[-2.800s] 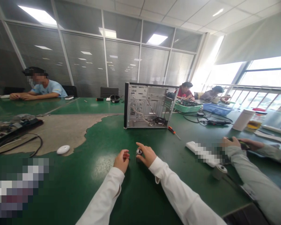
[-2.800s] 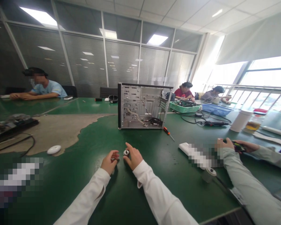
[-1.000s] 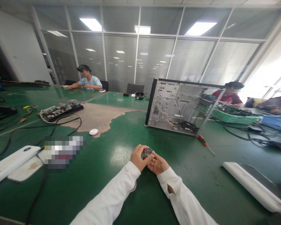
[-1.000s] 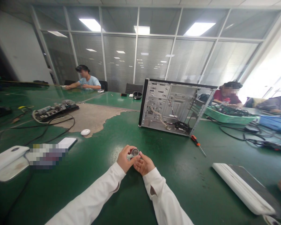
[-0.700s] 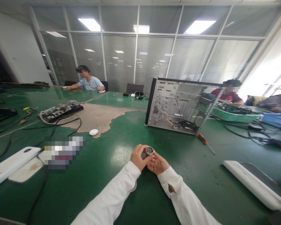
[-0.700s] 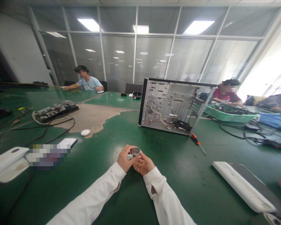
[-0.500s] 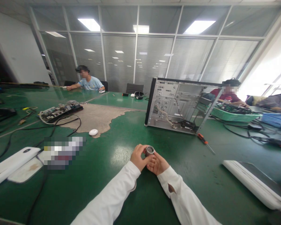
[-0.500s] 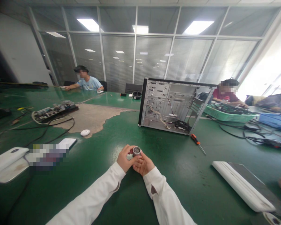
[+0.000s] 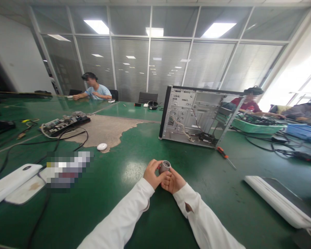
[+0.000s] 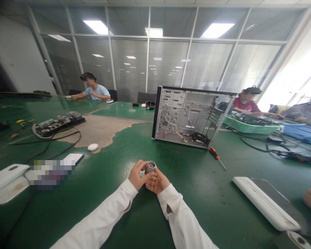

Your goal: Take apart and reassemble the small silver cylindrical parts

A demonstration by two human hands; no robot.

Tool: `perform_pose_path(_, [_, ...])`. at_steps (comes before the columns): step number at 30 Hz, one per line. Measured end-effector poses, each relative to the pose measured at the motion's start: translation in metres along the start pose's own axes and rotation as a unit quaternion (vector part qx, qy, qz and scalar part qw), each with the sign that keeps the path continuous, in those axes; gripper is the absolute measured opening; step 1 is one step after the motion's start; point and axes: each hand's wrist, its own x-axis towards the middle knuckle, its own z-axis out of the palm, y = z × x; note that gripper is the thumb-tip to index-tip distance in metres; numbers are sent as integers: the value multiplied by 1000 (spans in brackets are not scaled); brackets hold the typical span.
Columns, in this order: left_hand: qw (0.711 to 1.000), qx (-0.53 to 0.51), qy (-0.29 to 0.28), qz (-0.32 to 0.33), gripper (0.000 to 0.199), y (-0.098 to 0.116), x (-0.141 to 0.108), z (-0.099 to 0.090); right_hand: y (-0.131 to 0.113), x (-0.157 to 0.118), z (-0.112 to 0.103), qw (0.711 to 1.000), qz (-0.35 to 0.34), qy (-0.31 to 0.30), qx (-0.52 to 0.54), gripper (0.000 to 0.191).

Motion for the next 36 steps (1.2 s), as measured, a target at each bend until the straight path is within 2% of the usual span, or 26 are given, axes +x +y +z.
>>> perform_pose_path(4, [1000,-18,-3,-5,28,2,1,-1,-3,-2,2,996,59,8,66,34])
perform_pose_path(8, [999,-34,-4,-4,27,4,1,-1,-4,-3,6,995,60,19,78,32])
perform_pose_path(18, [998,-39,18,-42,23,-5,2,3,-6,-2,5,989,9,86,123,25])
perform_pose_path(24, [994,-49,43,-90,22,-14,2,6,-7,-1,0,987,-20,76,141,18])
perform_pose_path(29, [988,-46,47,-137,26,-21,2,10,-5,0,-5,985,-71,82,132,13])
perform_pose_path(36, [985,-32,32,-168,27,-23,4,11,-3,2,-10,981,-144,83,96,25])
